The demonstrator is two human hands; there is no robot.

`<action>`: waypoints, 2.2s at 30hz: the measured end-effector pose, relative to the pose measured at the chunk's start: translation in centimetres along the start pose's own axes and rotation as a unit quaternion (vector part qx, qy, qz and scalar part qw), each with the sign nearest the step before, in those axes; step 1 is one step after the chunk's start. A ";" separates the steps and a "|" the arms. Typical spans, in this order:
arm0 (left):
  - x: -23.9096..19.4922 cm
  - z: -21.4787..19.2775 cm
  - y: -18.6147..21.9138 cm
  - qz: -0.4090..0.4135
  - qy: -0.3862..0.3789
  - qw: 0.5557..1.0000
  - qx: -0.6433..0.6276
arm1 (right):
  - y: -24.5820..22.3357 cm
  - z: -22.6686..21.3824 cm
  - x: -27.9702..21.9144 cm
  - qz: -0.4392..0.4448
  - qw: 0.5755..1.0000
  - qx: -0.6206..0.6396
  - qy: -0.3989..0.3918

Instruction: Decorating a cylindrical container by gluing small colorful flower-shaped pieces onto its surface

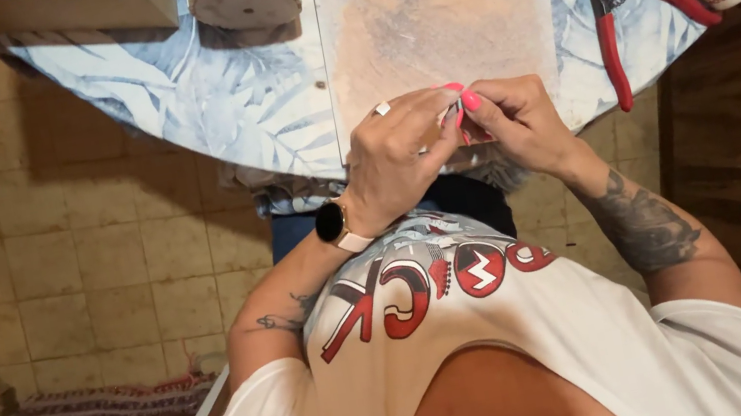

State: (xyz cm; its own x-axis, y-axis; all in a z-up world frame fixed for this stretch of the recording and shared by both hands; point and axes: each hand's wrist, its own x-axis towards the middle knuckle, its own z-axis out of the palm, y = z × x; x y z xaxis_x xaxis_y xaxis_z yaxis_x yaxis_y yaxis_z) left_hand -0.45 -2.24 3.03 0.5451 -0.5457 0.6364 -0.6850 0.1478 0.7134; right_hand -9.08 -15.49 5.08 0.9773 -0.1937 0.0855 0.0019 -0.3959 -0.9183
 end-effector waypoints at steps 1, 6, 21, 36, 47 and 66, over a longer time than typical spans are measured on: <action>0.0 -0.1 -0.1 0.001 0.001 1.000 0.001 | 0.4 -0.1 0.0 -0.001 1.000 0.000 0.000; 0.0 -0.2 -0.3 0.018 0.002 1.000 0.012 | 1.2 -0.4 0.1 -0.012 1.000 -0.019 0.004; -2.1 -2.3 -0.9 -0.005 -0.267 0.924 0.274 | 6.0 -3.4 -2.2 -0.191 0.795 -0.576 -0.016; -2.5 -2.4 -2.1 0.031 -0.347 0.872 0.345 | 3.7 -2.4 5.9 -0.231 0.797 -0.509 -0.227; -1.1 1.1 -1.0 0.000 -0.160 0.974 0.159 | 7.6 -6.4 -4.4 -0.089 0.938 -0.326 -0.071; -0.8 1.5 0.3 0.011 0.022 0.999 0.026 | 2.2 -0.8 -1.2 -0.056 0.995 -0.074 0.029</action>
State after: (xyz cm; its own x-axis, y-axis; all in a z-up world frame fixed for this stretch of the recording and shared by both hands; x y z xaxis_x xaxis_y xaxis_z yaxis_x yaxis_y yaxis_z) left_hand -1.79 -2.97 2.31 0.5496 -0.5060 0.6648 -0.7208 0.1153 0.6835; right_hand -10.41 -16.84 3.30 0.9589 -0.1913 0.2096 0.0737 -0.5452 -0.8351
